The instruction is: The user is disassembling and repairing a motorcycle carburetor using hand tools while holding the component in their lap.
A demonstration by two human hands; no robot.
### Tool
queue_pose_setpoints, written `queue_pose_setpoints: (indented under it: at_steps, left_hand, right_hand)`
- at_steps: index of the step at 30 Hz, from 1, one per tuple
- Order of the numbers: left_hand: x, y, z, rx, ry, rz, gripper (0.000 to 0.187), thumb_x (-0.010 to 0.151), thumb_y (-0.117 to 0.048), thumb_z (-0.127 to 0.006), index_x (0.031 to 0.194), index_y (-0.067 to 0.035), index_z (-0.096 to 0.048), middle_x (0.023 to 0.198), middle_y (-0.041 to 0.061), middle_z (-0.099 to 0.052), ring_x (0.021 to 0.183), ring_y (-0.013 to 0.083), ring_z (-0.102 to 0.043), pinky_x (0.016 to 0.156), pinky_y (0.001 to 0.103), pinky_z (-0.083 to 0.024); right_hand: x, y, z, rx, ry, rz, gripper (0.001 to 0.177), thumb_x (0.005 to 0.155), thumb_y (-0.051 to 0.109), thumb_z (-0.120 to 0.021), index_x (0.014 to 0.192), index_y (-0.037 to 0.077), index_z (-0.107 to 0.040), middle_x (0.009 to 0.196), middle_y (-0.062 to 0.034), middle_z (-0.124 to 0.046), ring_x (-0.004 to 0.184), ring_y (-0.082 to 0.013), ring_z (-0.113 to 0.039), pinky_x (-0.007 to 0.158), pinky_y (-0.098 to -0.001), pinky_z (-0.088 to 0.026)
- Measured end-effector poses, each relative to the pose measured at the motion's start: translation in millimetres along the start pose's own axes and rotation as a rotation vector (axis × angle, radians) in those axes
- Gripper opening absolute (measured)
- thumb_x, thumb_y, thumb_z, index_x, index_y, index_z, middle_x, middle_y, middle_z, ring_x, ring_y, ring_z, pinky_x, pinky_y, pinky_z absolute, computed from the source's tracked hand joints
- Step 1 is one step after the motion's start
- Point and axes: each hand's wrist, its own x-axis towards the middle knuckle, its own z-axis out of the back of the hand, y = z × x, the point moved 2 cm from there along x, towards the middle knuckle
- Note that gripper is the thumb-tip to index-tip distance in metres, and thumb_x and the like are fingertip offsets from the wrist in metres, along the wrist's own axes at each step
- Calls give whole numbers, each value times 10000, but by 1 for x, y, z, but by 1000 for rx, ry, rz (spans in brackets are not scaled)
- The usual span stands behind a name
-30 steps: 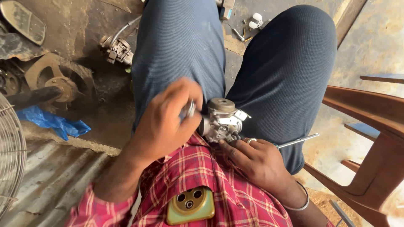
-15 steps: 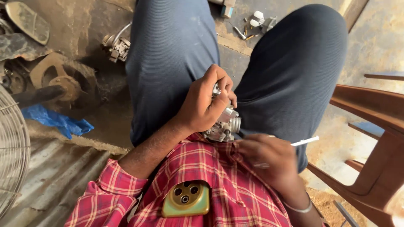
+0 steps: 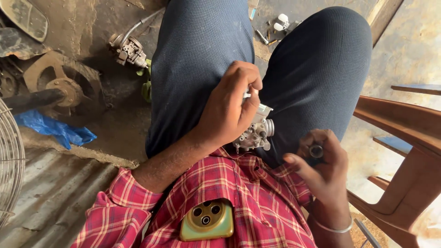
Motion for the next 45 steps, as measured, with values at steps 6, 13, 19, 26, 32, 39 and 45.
queue_pose_setpoints:
  at_steps: [6,13,19,26,32,39,45]
  left_hand:
    - [-2,-18,22,58,-107,41,243,1016,-18,-609,1187,-8,-436,1051,117,-481,937,222,-532,844,365,-495]
    - [-14,-35,42,-190,177,241,405,996,97,-521,1394,26,-537,1244,168,-519,1011,143,-615,857,258,-585]
    - [-22,-31,35,-359,229,368,442,950,-32,-774,1342,-13,-571,1093,115,-746,1014,140,-792,827,236,-697]
    - [-22,-25,27,-609,266,545,243,1025,-44,-633,1249,39,-674,1035,113,-789,952,138,-790,812,258,-690]
    - [-31,-12,22,-929,269,600,285,1087,-48,-553,1340,58,-627,1083,124,-755,982,143,-762,886,293,-671]
    - [-25,-15,29,-726,226,510,281,1130,-166,-527,1304,18,-648,933,20,-685,762,40,-625,675,193,-555]
    - [-27,-7,32,-550,164,443,281,1137,-205,-511,1287,-8,-643,892,-13,-675,743,17,-616,652,183,-540]
  right_hand:
    - [35,54,-39,-466,163,153,558,732,215,-910,1213,52,-679,869,-37,-645,713,-116,-598,624,-264,-482]
    - [41,45,-33,-474,216,159,463,750,185,-895,1167,79,-724,817,-56,-621,678,-146,-597,615,-278,-488]
    - [43,39,-24,-248,213,169,354,843,88,-823,1167,18,-698,901,-32,-674,776,-102,-613,672,-260,-486]
    - [34,21,-18,-36,174,63,397,934,30,-749,1306,10,-611,965,-45,-653,800,-77,-593,671,-219,-484]
    - [31,15,-11,317,144,-42,517,1016,13,-615,1489,-12,-407,1220,-166,-687,903,-106,-662,723,-226,-550]
    - [27,10,-8,403,154,-52,319,954,-62,-720,1233,-34,-567,1273,-246,-708,1090,-175,-711,916,-289,-602]
    - [27,30,-14,59,86,89,327,787,-28,-825,1095,-50,-720,1116,-111,-595,986,-131,-600,815,-235,-523]
